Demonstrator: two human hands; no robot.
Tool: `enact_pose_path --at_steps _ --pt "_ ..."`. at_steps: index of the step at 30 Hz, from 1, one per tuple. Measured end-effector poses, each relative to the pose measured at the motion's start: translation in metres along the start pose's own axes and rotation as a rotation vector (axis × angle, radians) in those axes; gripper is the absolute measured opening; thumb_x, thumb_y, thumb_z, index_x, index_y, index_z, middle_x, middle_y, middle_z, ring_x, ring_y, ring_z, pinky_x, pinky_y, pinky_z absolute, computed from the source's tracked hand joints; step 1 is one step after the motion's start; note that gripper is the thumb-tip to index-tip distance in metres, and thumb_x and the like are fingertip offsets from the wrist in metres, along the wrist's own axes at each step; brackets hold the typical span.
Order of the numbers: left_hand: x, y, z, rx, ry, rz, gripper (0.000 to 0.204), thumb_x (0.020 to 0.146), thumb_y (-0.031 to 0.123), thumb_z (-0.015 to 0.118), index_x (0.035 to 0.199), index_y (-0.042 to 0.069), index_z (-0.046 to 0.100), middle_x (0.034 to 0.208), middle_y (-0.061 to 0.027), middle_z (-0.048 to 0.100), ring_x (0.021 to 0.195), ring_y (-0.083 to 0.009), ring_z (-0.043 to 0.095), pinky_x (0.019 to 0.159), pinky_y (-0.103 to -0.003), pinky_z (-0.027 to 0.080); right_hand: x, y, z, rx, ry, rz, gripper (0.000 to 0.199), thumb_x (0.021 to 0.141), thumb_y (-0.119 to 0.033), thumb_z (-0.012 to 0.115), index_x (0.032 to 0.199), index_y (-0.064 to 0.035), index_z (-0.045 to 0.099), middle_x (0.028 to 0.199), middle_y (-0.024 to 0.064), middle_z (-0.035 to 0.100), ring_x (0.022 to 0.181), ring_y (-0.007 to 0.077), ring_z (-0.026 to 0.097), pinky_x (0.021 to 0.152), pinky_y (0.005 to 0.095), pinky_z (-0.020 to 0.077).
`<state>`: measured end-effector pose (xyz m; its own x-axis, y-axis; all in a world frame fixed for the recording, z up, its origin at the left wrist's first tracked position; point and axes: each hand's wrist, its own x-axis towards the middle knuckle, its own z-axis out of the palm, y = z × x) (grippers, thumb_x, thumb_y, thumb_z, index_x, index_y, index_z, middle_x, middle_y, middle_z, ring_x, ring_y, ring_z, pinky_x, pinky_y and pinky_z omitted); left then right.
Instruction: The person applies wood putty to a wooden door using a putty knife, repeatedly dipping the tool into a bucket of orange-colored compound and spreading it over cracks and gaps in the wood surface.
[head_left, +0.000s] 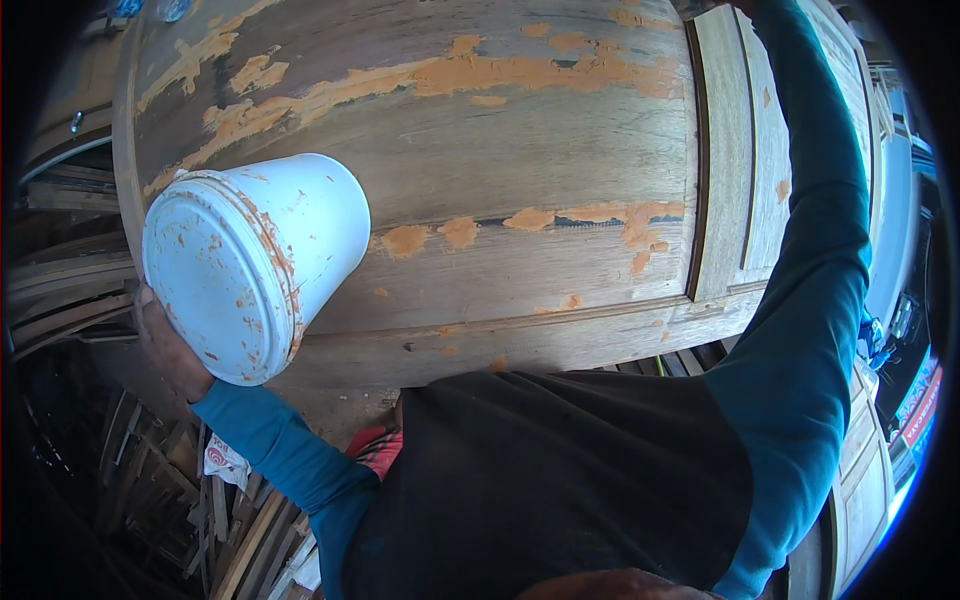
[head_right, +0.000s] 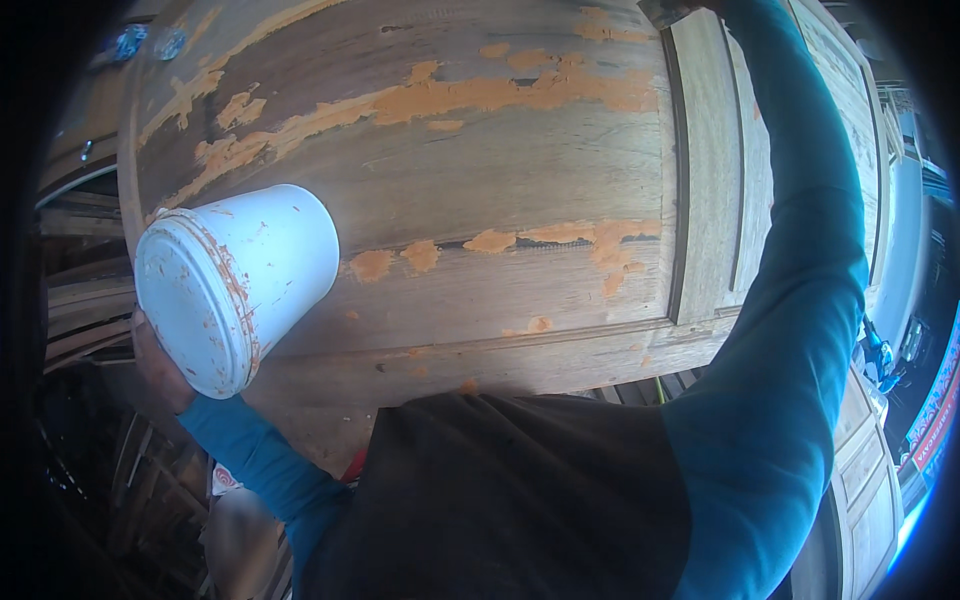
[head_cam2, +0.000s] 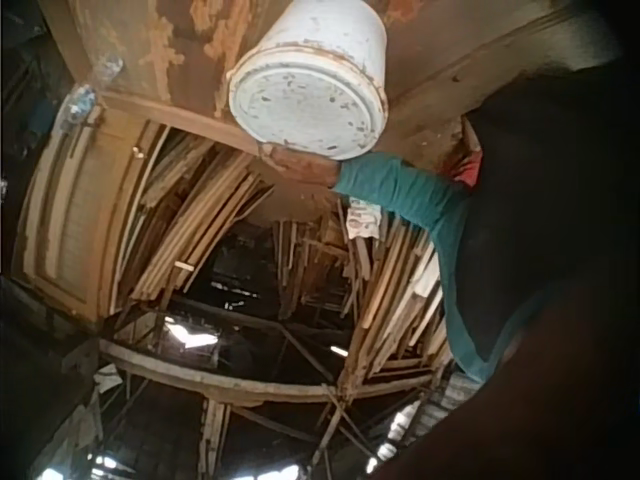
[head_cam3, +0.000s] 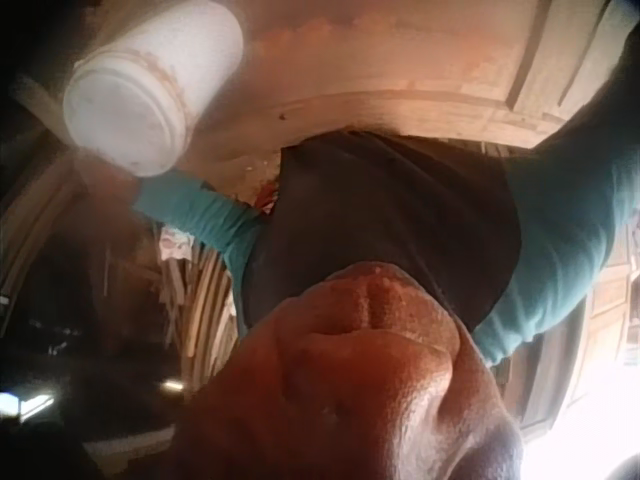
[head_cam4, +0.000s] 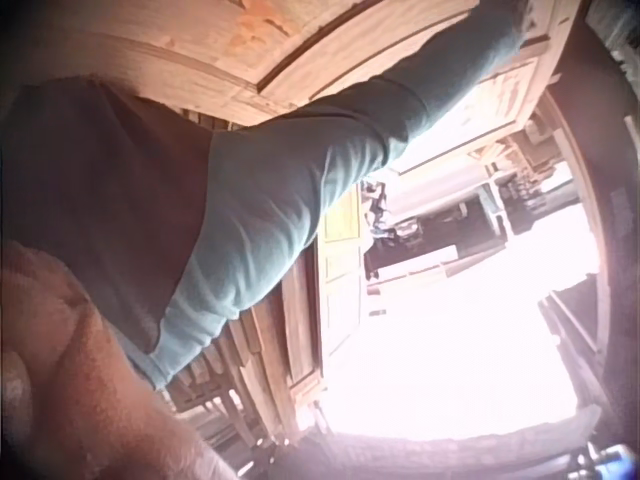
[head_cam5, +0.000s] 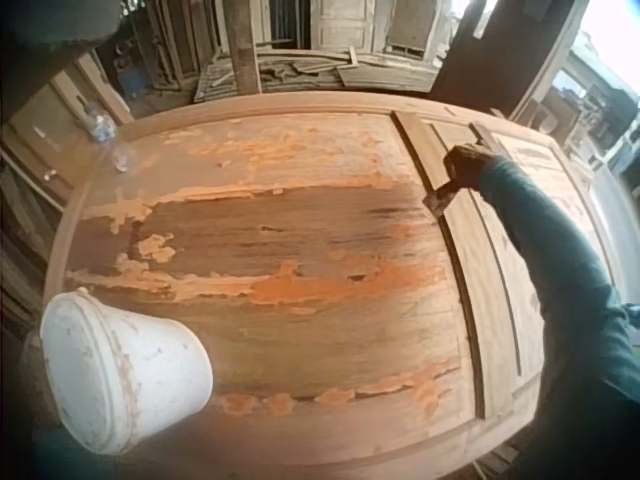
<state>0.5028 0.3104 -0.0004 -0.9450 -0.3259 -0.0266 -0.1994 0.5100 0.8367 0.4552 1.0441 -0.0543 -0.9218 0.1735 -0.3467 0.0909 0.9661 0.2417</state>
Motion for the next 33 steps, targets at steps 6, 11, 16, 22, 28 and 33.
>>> enact_pose_path --at_steps 6,11,16,22,28,33 --pt "0.000 0.001 0.001 -0.091 0.021 -0.023 0.047 0.107 0.034 0.048 0.129 -0.004 0.065 0.122 -0.0166 0.067 0.107 -0.0235 0.067 0.092 -0.036 0.054 -0.080 0.020 0.065 0.380 0.222 0.029 0.024 0.106 -0.030 0.059 0.117 -0.0090 0.065 0.086 0.0125 0.064 0.085 0.0253 0.062 0.078 0.0419 0.0477" --pt "-0.003 -0.002 0.009 -0.204 0.038 -0.052 0.046 0.106 0.032 0.049 0.130 -0.005 0.064 0.121 -0.0158 0.068 0.104 -0.0227 0.068 0.090 -0.035 0.055 -0.155 -0.041 0.108 0.720 0.234 0.145 0.048 0.105 -0.028 0.059 0.151 -0.0144 0.055 0.080 0.0074 0.059 0.075 0.0185 0.053 0.072 0.0383 0.0454" --pt "-0.001 0.004 0.004 -0.100 -0.032 0.117 0.040 0.106 0.026 0.052 0.129 -0.004 0.066 0.116 -0.0136 0.070 0.104 -0.0198 0.068 0.091 -0.034 0.055 -0.196 -0.104 0.122 0.910 0.353 0.189 0.047 0.104 -0.025 0.061 0.149 -0.0124 0.058 0.077 0.0003 0.049 0.070 0.0127 0.044 0.068 0.0322 0.0427" --pt "0.007 -0.011 -0.023 -0.026 -0.086 0.222 0.036 0.109 0.022 0.054 0.129 -0.003 0.068 0.121 -0.0111 0.072 0.108 -0.0163 0.065 0.098 -0.031 0.051 -0.249 -0.183 0.082 1.102 0.191 0.204 0.054 0.093 -0.012 0.072 0.146 -0.0071 0.060 0.080 0.0020 0.050 0.073 0.0145 0.048 0.070 0.0331 0.0452" --pt "0.020 0.000 -0.016 0.060 -0.252 0.409 0.039 0.109 0.028 0.055 0.131 -0.002 0.068 0.126 -0.0167 0.070 0.115 -0.0200 0.066 0.102 -0.036 0.051 -0.314 -0.232 0.092 1.286 0.058 0.282 0.049 0.098 -0.014 0.066 0.146 -0.0072 0.060 0.084 0.0057 0.063 0.071 0.0133 0.057 0.067 0.0311 0.0500" --pt "0.026 -0.002 -0.020 0.020 -0.346 0.403 0.043 0.112 0.024 0.044 0.141 -0.004 0.059 0.135 -0.0159 0.064 0.125 -0.0217 0.060 0.109 -0.036 0.046 -0.344 -0.261 0.086 1.337 0.023 0.278 0.042 0.100 -0.015 0.063 0.140 -0.0013 0.061 0.086 0.0082 0.065 0.072 0.0164 0.060 0.070 0.0342 0.0519"
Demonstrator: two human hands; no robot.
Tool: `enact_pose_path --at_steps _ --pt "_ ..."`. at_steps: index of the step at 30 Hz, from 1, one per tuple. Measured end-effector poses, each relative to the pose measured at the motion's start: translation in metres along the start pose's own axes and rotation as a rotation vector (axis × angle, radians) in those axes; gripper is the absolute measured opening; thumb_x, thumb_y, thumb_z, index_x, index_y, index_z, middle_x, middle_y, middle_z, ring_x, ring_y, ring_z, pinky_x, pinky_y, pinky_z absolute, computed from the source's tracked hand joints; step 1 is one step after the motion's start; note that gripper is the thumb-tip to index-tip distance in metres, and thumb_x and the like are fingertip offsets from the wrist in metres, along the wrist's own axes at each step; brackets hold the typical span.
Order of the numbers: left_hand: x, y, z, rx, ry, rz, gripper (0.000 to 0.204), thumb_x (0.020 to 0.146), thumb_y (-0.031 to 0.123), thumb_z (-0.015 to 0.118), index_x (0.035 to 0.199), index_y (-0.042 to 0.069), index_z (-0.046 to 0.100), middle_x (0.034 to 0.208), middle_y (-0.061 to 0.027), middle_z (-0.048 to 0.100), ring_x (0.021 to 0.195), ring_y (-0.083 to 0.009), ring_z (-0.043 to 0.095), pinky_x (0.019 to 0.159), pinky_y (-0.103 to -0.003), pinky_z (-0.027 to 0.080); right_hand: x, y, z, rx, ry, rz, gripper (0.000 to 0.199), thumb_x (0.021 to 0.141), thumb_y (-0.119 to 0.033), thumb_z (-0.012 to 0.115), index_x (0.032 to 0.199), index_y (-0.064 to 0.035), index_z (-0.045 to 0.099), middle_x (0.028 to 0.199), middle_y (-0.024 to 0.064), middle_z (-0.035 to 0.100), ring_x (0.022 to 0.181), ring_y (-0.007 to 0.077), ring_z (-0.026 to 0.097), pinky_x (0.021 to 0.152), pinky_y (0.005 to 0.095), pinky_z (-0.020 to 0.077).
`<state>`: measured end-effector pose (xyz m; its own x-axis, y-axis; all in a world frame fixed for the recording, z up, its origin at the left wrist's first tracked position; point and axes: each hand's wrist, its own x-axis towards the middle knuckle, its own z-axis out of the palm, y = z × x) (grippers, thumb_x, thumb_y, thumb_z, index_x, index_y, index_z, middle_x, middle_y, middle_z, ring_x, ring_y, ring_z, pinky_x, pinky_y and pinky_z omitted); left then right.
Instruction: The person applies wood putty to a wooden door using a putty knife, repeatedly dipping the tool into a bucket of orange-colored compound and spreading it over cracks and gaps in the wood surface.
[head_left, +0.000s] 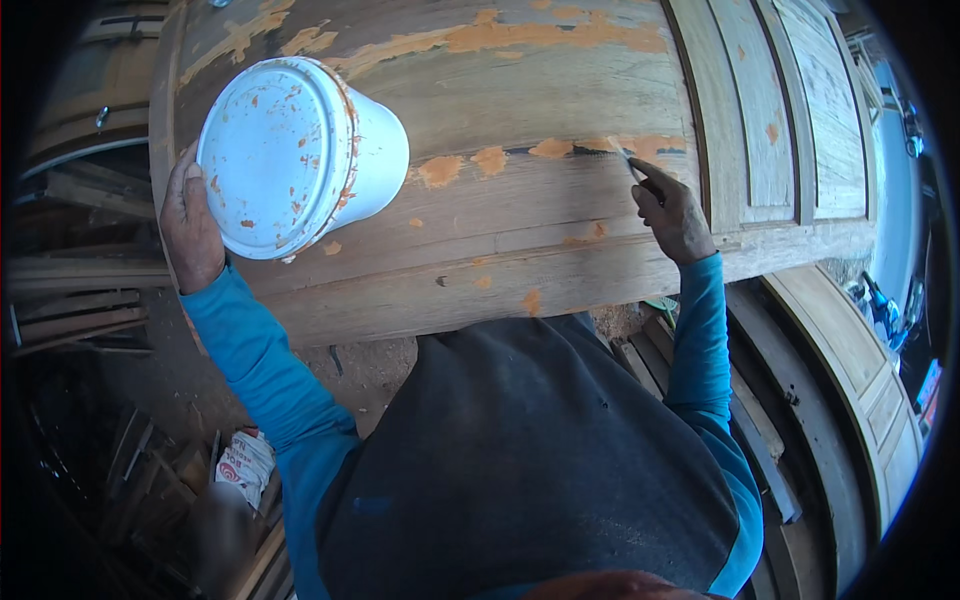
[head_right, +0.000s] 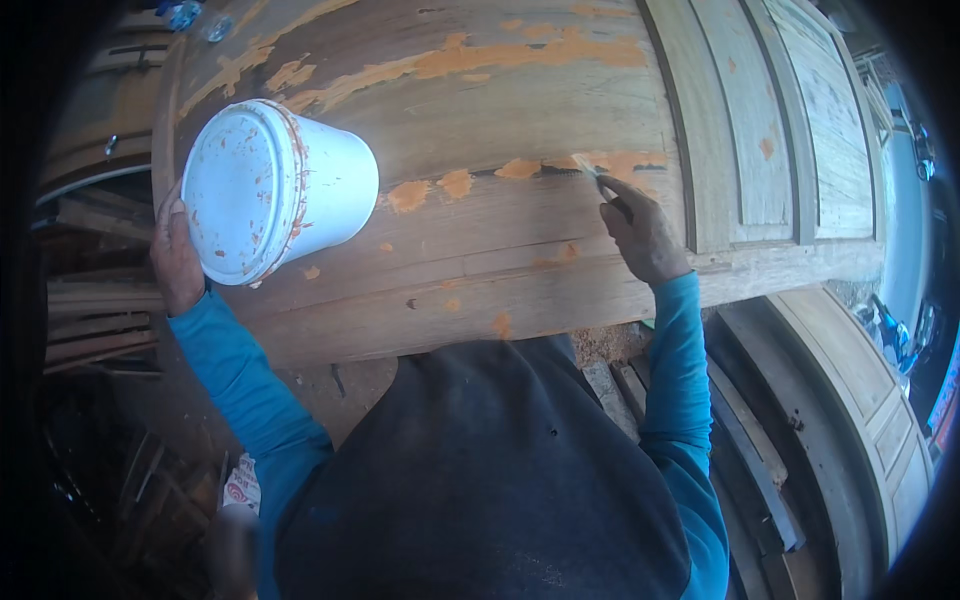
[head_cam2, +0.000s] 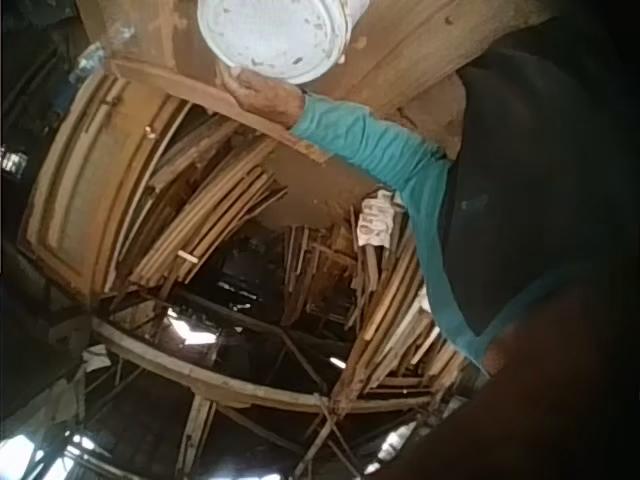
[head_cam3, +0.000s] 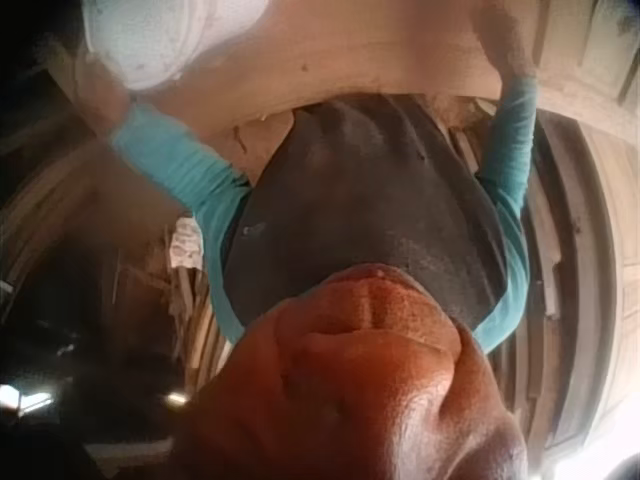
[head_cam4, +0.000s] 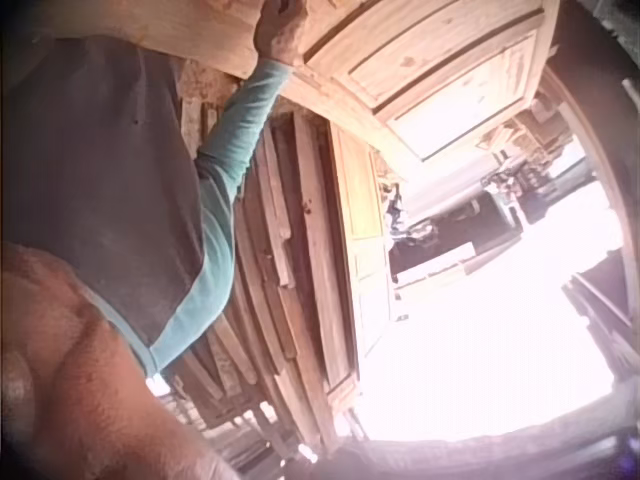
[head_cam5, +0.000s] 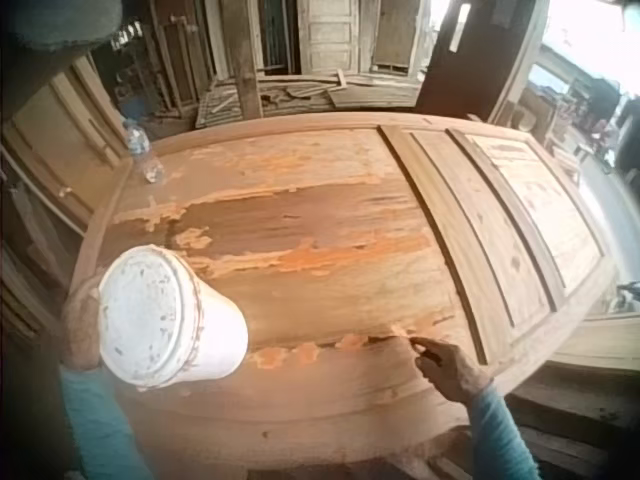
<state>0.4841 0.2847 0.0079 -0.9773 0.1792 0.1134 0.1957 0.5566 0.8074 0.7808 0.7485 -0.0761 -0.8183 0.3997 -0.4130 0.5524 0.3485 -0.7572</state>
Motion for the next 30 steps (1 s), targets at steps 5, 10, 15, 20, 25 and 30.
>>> enact_pose_path --at_steps 5,10,15,20,25,30 --pt "0.004 -0.013 0.006 -0.042 -0.006 0.048 0.045 0.110 0.020 0.038 0.142 -0.007 0.055 0.135 -0.0190 0.064 0.122 -0.0234 0.064 0.106 -0.037 0.051 -0.046 -0.012 0.053 -0.021 -0.049 -0.151 0.041 0.097 -0.011 0.065 0.136 0.0003 0.061 0.101 0.0189 0.069 0.088 0.0304 0.068 0.083 0.0400 0.0534" --pt "0.009 -0.010 0.008 -0.077 -0.015 0.034 0.044 0.109 0.020 0.040 0.139 -0.008 0.058 0.130 -0.0184 0.066 0.118 -0.0224 0.065 0.104 -0.036 0.052 -0.093 -0.009 0.087 0.084 -0.073 -0.051 0.042 0.096 -0.011 0.065 0.137 -0.0015 0.062 0.101 0.0182 0.069 0.091 0.0304 0.070 0.084 0.0413 0.0539" --pt "0.012 -0.020 0.007 -0.074 0.001 0.065 0.044 0.108 0.020 0.042 0.138 -0.007 0.060 0.129 -0.0160 0.067 0.117 -0.0217 0.065 0.101 -0.034 0.052 -0.126 -0.002 0.092 0.043 0.053 0.018 0.042 0.096 -0.011 0.066 0.137 -0.0014 0.062 0.100 0.0179 0.070 0.090 0.0298 0.070 0.084 0.0408 0.0540" --pt "0.005 -0.024 0.017 -0.336 0.036 0.007 0.044 0.108 0.017 0.042 0.139 -0.009 0.058 0.129 -0.0158 0.067 0.115 -0.0224 0.067 0.100 -0.034 0.053 -0.143 -0.001 0.097 0.059 0.104 0.098 0.041 0.096 -0.012 0.067 0.136 -0.0012 0.063 0.099 0.0173 0.070 0.091 0.0276 0.070 0.084 0.0390 0.0541" --pt "-0.013 -0.018 0.022 -0.364 0.164 0.035 0.057 0.109 0.035 0.048 0.146 -0.008 0.052 0.138 -0.0194 0.063 0.121 -0.0259 0.065 0.101 -0.038 0.053 -0.142 0.003 0.104 0.068 0.062 0.046 0.040 0.098 -0.012 0.066 0.136 -0.0003 0.063 0.098 0.0155 0.072 0.081 0.0195 0.069 0.078 0.0341 0.0550" --pt "-0.102 -0.015 0.016 -0.369 0.441 -0.014 0.055 0.110 0.042 0.048 0.138 -0.005 0.059 0.122 -0.0182 0.068 0.113 -0.0258 0.066 0.095 -0.037 0.055 -0.121 -0.001 0.097 0.066 -0.038 -0.116 0.041 0.100 -0.014 0.063 0.138 0.0026 0.062 0.092 0.0108 0.071 0.077 0.0152 0.064 0.074 0.0315 0.0540"
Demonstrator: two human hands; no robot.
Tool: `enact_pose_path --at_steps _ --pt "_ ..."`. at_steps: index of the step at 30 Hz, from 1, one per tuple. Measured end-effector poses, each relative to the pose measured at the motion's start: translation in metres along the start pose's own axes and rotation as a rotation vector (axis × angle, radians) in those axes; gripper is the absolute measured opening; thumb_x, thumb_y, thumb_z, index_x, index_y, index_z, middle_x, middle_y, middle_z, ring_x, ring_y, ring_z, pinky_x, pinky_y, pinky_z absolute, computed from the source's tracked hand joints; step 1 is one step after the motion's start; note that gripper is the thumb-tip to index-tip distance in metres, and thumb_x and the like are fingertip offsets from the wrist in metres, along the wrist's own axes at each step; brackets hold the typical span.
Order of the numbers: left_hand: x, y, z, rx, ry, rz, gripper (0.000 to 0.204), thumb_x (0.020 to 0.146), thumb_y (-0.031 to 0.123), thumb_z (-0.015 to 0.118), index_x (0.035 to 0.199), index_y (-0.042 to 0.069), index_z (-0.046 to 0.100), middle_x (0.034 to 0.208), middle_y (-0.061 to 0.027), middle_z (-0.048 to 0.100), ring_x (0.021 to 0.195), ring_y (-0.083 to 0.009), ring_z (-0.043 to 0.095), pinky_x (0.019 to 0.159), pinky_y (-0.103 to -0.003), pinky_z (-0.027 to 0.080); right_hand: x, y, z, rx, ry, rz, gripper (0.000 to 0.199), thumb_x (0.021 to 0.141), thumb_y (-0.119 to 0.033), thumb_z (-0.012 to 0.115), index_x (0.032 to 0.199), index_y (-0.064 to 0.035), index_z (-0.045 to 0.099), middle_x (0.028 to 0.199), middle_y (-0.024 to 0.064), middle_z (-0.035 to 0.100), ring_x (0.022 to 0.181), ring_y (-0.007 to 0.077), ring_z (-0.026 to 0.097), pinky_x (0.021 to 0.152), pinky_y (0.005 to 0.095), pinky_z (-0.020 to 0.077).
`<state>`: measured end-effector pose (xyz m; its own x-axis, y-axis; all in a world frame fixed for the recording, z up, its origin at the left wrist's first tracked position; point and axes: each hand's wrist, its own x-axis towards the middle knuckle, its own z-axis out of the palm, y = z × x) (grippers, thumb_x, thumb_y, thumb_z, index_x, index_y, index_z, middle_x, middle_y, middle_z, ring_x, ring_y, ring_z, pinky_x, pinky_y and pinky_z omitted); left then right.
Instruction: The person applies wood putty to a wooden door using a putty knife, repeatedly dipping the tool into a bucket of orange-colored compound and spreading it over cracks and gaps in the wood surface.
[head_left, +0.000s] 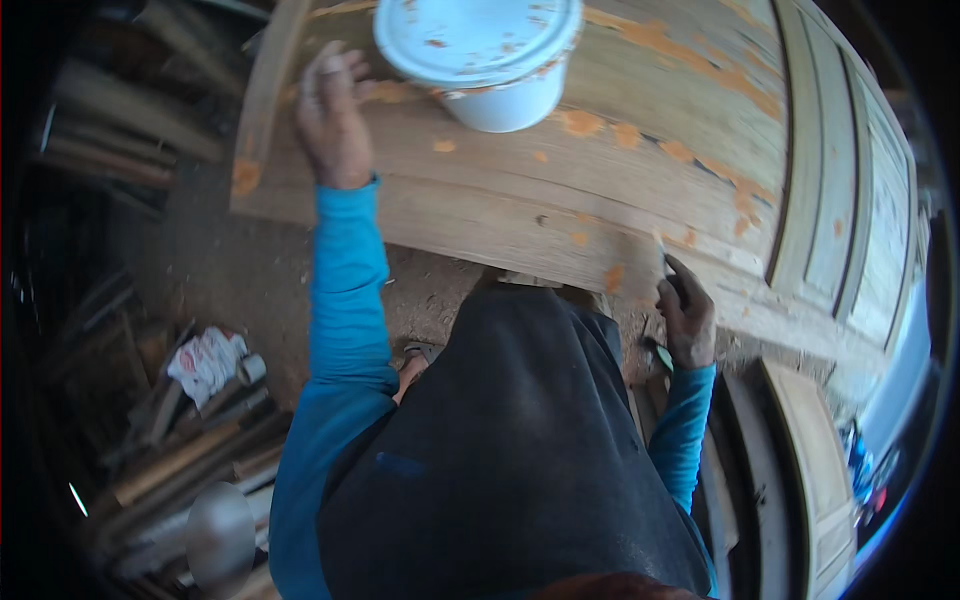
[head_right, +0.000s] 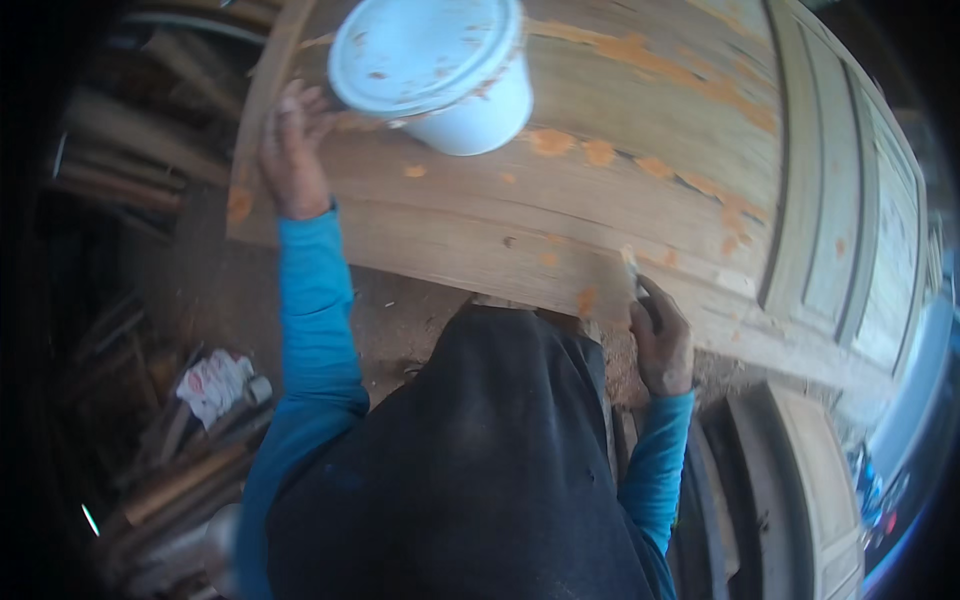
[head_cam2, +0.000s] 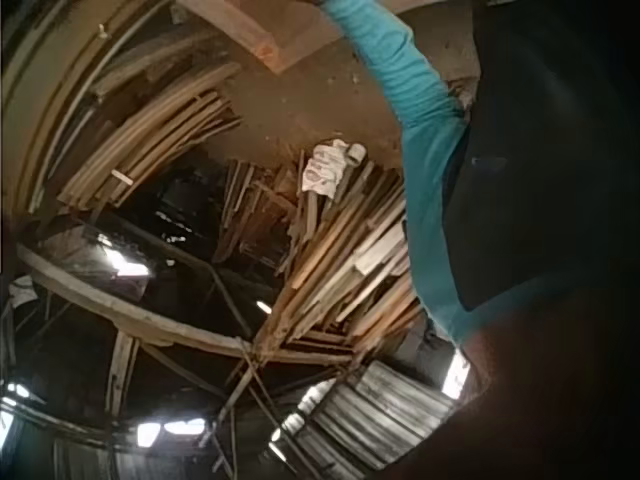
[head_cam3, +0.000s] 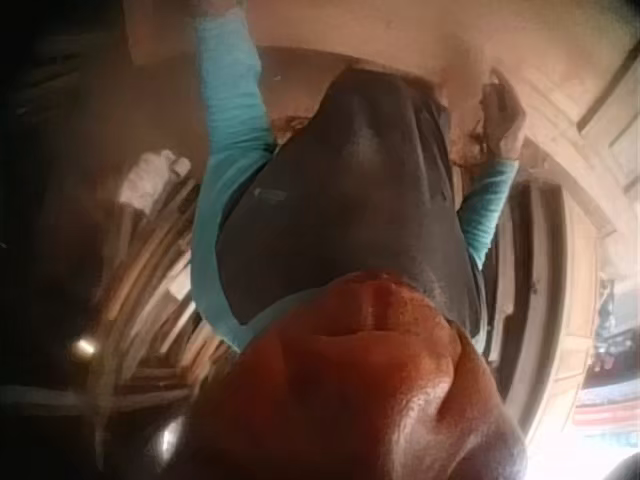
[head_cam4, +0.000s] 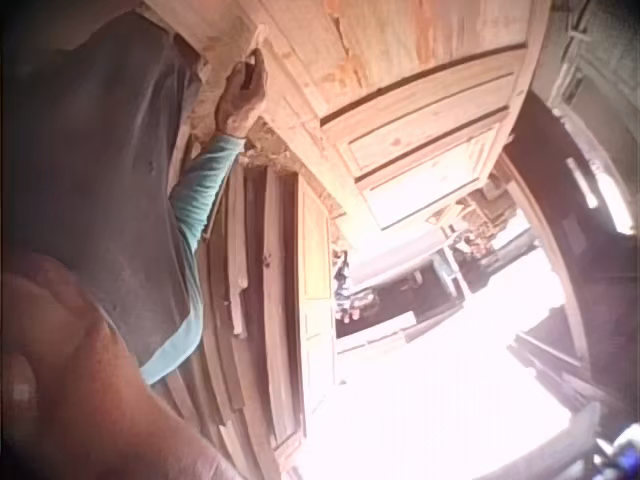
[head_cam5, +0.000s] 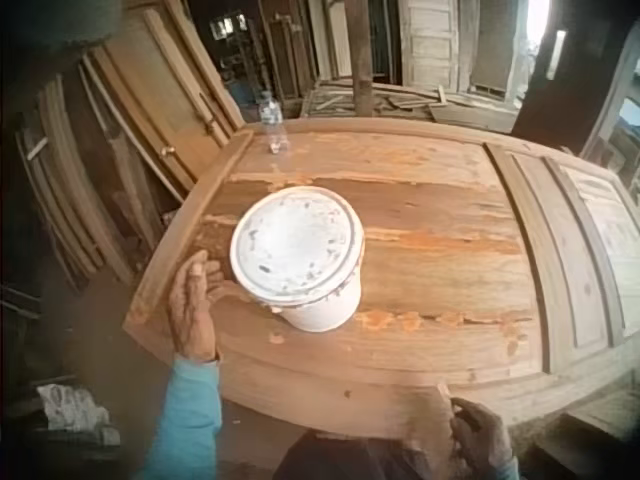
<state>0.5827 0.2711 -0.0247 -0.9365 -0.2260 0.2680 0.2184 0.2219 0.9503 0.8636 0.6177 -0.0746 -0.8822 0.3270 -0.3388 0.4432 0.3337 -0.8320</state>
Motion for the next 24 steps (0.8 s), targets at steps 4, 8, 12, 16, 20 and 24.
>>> enact_pose_path --at_steps 4,8,12,16,20,24 --pt "-0.109 0.001 -0.034 0.035 -0.096 -0.074 0.032 0.110 0.024 0.053 0.123 -0.001 0.068 0.095 -0.0057 0.071 0.085 -0.0109 0.064 0.079 -0.027 0.054 0.015 0.017 0.002 -0.069 -0.078 -0.113 0.042 0.101 -0.012 0.059 0.140 0.0037 0.061 0.088 0.0069 0.068 0.074 0.0138 0.061 0.071 0.0303 0.0518" --pt "-0.250 -0.044 -0.074 0.276 -0.154 -0.195 0.030 0.104 0.024 0.061 0.122 0.002 0.068 0.099 -0.0145 0.074 0.091 -0.0240 0.071 0.085 -0.036 0.056 0.033 0.010 0.038 -0.154 -0.322 -0.358 0.040 0.101 -0.012 0.057 0.137 0.0049 0.061 0.086 0.0101 0.065 0.073 0.0170 0.061 0.070 0.0326 0.0513" --pt "-0.369 -0.072 -0.102 0.546 -0.313 -0.568 0.041 0.099 0.033 0.063 0.128 0.004 0.068 0.118 -0.0224 0.070 0.111 -0.0395 0.067 0.098 -0.045 0.052 0.030 -0.035 0.084 -0.338 -0.639 -0.808 0.032 0.097 -0.002 0.062 0.129 0.0041 0.064 0.097 0.0220 0.067 0.086 0.0359 0.069 0.077 0.0419 0.0542" --pt "-0.474 -0.125 -0.146 0.638 -0.334 -0.944 0.047 0.098 0.040 0.062 0.130 0.006 0.068 0.131 -0.0232 0.065 0.120 -0.0415 0.063 0.105 -0.045 0.049 0.008 -0.071 0.119 -0.388 -0.863 -0.865 0.033 0.095 -0.002 0.067 0.128 0.0029 0.065 0.100 0.0237 0.068 0.091 0.0398 0.069 0.079 0.0445 0.0548" --pt "-0.581 -0.172 -0.174 0.485 0.092 -1.034 0.040 0.095 0.034 0.064 0.123 0.006 0.071 0.123 -0.0218 0.069 0.119 -0.0410 0.064 0.103 -0.045 0.050 -0.010 -0.085 0.156 -0.427 -0.895 -0.984 0.035 0.095 -0.004 0.068 0.129 0.0023 0.066 0.104 0.0244 0.069 0.092 0.0392 0.070 0.080 0.0447 0.0551" --pt "-0.680 -0.206 -0.202 0.855 -0.359 -1.043 0.042 0.098 0.039 0.053 0.122 0.010 0.073 0.126 -0.0191 0.070 0.121 -0.0408 0.064 0.108 -0.051 0.047 -0.034 -0.081 0.193 -0.536 -0.966 -1.055 0.036 0.097 -0.007 0.065 0.132 0.0007 0.065 0.105 0.0234 0.071 0.087 0.0299 0.072 0.081 0.0394 0.0566"
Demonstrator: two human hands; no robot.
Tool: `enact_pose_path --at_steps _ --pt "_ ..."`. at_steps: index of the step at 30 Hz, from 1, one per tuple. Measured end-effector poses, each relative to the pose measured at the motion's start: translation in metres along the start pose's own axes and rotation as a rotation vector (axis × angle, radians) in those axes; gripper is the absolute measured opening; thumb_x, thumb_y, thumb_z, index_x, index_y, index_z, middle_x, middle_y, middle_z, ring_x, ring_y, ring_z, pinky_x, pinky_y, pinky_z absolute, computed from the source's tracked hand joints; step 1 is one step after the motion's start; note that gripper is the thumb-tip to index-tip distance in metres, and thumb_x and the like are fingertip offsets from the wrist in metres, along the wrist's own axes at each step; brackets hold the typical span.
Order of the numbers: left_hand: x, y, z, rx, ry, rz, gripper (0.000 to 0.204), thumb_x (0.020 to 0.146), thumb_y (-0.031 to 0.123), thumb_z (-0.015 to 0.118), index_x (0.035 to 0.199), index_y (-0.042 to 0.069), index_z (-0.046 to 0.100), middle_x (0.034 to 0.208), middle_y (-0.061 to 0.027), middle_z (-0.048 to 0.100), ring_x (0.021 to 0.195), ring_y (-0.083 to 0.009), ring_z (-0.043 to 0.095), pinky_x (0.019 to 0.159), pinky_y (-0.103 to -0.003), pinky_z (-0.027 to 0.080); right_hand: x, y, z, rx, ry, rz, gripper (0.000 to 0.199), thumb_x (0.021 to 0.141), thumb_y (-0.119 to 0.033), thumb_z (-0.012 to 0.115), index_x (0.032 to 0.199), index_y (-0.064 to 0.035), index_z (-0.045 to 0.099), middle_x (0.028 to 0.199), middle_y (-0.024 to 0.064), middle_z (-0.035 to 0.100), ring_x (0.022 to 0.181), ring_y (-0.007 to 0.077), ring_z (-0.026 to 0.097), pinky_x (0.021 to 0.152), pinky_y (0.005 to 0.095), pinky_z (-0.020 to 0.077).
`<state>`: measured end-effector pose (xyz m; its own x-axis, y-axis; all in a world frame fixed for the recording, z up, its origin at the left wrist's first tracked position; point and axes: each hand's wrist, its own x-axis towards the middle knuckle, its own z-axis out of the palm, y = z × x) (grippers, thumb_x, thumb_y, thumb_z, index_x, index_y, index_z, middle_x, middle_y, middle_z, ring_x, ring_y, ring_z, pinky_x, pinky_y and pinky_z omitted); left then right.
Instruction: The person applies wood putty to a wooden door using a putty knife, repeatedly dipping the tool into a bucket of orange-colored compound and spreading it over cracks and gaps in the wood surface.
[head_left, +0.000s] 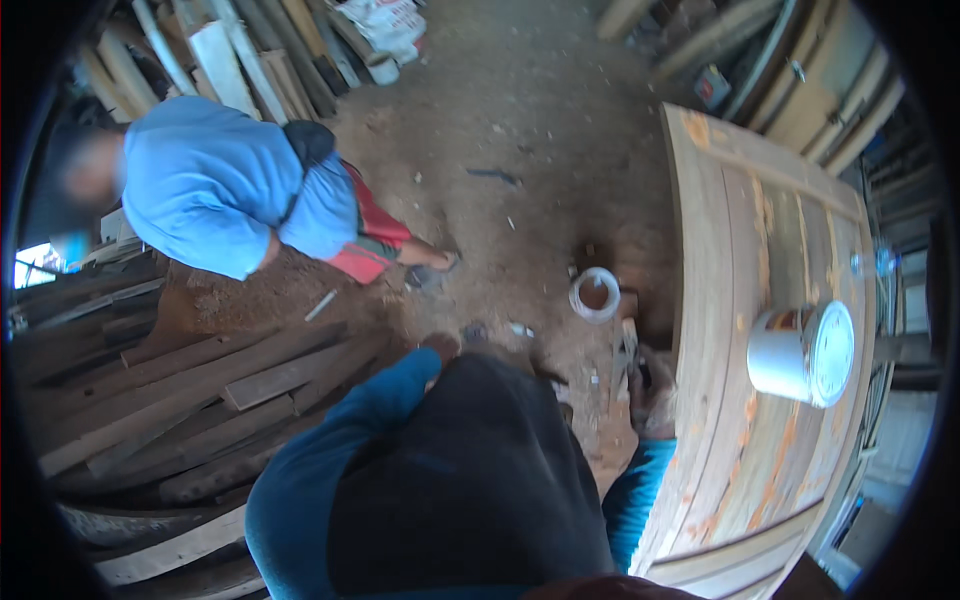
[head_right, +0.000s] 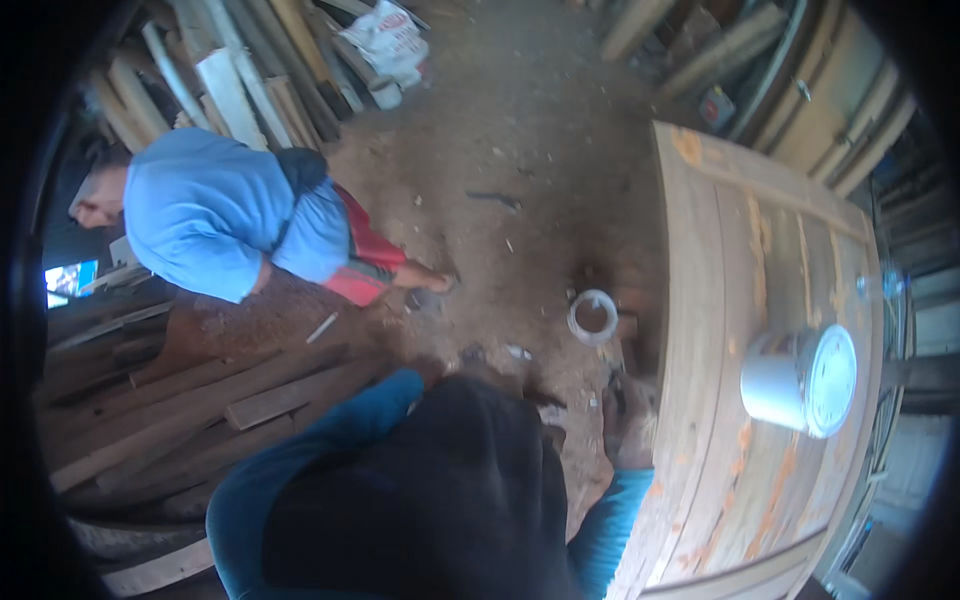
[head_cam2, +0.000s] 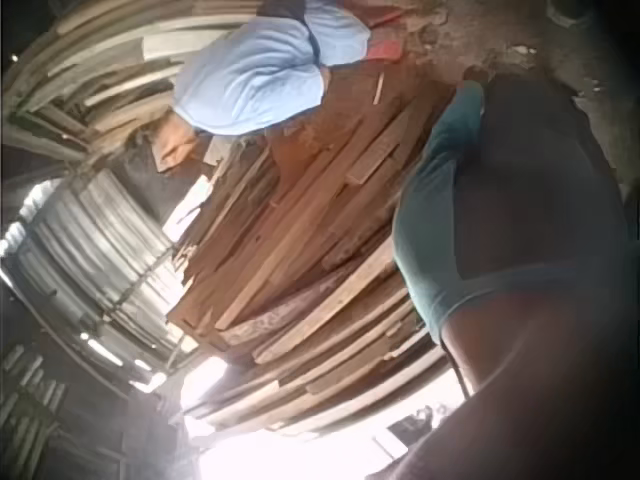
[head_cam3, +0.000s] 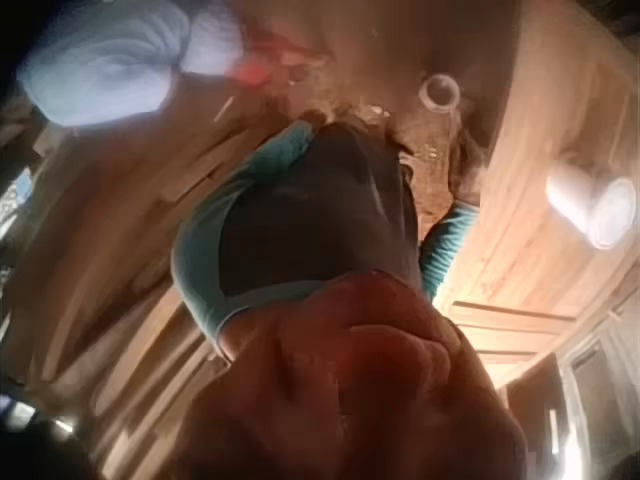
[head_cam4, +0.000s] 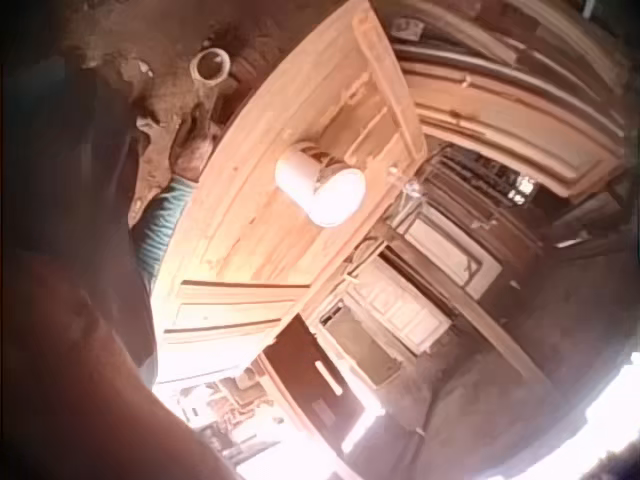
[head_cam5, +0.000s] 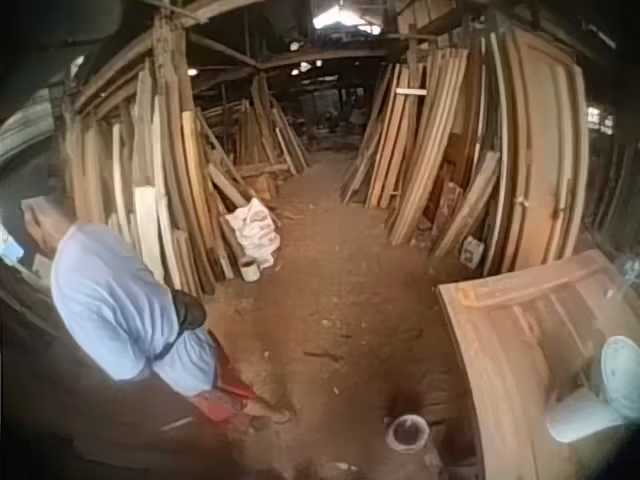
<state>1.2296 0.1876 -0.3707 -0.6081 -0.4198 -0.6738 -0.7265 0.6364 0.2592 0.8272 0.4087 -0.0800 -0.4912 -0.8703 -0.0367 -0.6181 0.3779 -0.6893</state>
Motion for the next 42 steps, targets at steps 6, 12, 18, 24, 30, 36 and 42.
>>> enact_pose_path --at_steps 6,12,18,24,30,36,42 --pt "-0.053 -0.116 0.093 -0.766 -0.076 -0.565 0.043 0.101 0.041 0.049 0.122 0.013 0.074 0.127 -0.0175 0.070 0.116 -0.0408 0.066 0.106 -0.053 0.048 0.031 -0.066 0.103 -0.007 -0.222 0.013 0.036 0.095 -0.018 0.069 0.127 -0.0021 0.067 0.110 0.0253 0.072 0.099 0.0425 0.072 0.086 0.0472 0.0568" --pt "-0.045 -0.198 0.074 -1.018 0.049 -0.661 0.046 0.104 0.045 0.045 0.122 0.013 0.073 0.122 -0.0176 0.072 0.108 -0.0409 0.068 0.101 -0.054 0.050 0.027 -0.103 0.238 0.162 -0.482 -0.004 0.034 0.095 -0.028 0.067 0.122 -0.0076 0.071 0.116 0.0254 0.071 0.110 0.0437 0.068 0.091 0.0512 0.0539" --pt "-0.006 -0.248 0.043 -0.847 0.207 -0.487 0.038 0.103 0.040 0.048 0.116 0.010 0.069 0.108 -0.0150 0.073 0.096 -0.0338 0.070 0.084 -0.051 0.054 0.065 -0.126 0.255 0.230 -0.473 0.029 0.043 0.095 -0.031 0.067 0.129 -0.0051 0.067 0.118 0.0254 0.069 0.120 0.0430 0.063 0.106 0.0460 0.0499" --pt "-0.014 -0.218 0.026 -1.210 0.116 -0.507 0.036 0.104 0.042 0.048 0.101 0.011 0.065 0.090 -0.0123 0.071 0.080 -0.0283 0.068 0.067 -0.047 0.054 0.091 -0.161 0.211 0.037 -0.374 -0.002 0.042 0.092 -0.024 0.067 0.130 -0.0064 0.067 0.114 0.0225 0.072 0.111 0.0410 0.068 0.101 0.0484 0.0527" --pt "0.010 -0.219 0.041 -1.429 -0.073 -0.532 0.029 0.102 0.033 0.051 0.106 0.008 0.065 0.089 -0.0125 0.070 0.073 -0.0267 0.066 0.062 -0.043 0.053 0.052 -0.145 0.206 -0.007 -0.324 0.106 0.037 0.093 -0.021 0.066 0.128 -0.0064 0.066 0.120 0.0210 0.070 0.113 0.0407 0.067 0.097 0.0508 0.0528" --pt "0.058 -0.214 0.036 -1.445 -0.189 -0.513 0.024 0.099 0.024 0.055 0.112 0.005 0.064 0.089 -0.0128 0.069 0.067 -0.0251 0.064 0.057 -0.039 0.052 -0.050 -0.085 0.196 0.101 -0.074 0.271 0.039 0.095 -0.024 0.065 0.130 -0.0062 0.064 0.119 0.0235 0.069 0.112 0.0434 0.066 0.098 0.0506 0.0515" --pt "0.125 -0.182 -0.022 -1.411 -0.183 -0.287 0.017 0.096 0.014 0.059 0.110 0.004 0.063 0.084 -0.0111 0.066 0.060 -0.0225 0.061 0.051 -0.035 0.050 -0.134 -0.045 0.168 0.244 0.153 0.577 0.044 0.096 -0.019 0.063 0.136 -0.0011 0.060 0.128 0.0251 0.067 0.118 0.0433 0.065 0.102 0.0482 0.0524"
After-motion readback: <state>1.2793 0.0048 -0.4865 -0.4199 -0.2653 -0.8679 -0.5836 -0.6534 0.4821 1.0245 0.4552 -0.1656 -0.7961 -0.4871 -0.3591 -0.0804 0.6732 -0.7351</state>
